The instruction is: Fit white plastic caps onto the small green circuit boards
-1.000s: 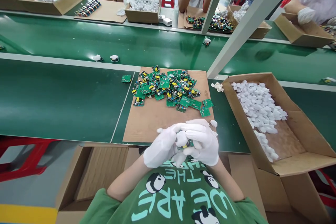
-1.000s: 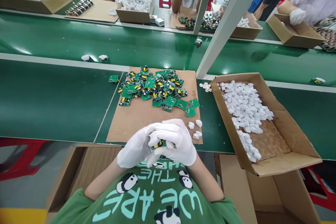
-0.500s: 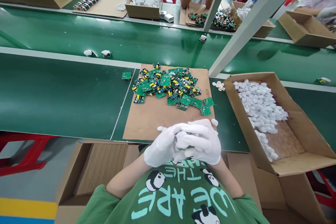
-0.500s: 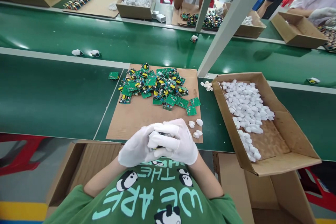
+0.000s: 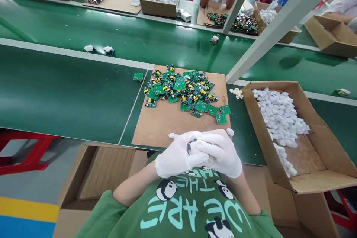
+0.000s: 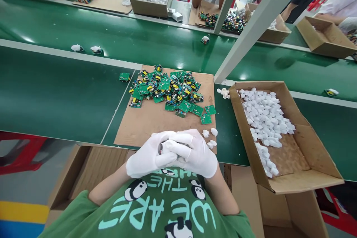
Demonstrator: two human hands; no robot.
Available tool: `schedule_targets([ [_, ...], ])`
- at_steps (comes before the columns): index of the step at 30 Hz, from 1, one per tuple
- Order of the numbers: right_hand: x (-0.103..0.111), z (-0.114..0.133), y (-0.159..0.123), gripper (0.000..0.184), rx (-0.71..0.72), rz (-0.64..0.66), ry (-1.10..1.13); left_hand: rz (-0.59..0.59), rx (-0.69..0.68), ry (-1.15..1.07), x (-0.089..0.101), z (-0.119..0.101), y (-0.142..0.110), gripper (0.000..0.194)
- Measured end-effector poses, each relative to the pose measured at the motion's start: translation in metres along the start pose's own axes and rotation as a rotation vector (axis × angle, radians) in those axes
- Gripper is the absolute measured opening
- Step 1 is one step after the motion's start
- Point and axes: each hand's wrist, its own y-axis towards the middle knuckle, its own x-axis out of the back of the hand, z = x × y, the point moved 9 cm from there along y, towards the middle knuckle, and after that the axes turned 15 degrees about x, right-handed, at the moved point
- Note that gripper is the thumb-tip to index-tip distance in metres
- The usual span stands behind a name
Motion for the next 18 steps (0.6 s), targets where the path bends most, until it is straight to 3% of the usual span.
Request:
schedule_targets([
  [3, -0.002, 0.000, -0.005, 0.029, 0.000, 0.016, -0.037, 0.011, 0.010, 0.043, -0.002, -0.003, 0.000, 0.010],
  [11, 0.008, 0.001, -0.003, 0.045, -0.017, -0.075, 0.028, 0.417, 0.076, 0.007, -0.023, -0.004, -0.006, 0.038],
  [15, 0.010, 0.003, -0.002, 0.039, -0.050, -0.093, 0.020, 0.417, 0.022, 0.002, -0.025, -0.012, -0.006, 0.050],
  [18, 0.010, 0.005, -0.001, 0.033, -0.052, -0.093, -0.022, 0.447, 0.126, -0.118, -0.031, 0.000, -0.005, 0.053],
])
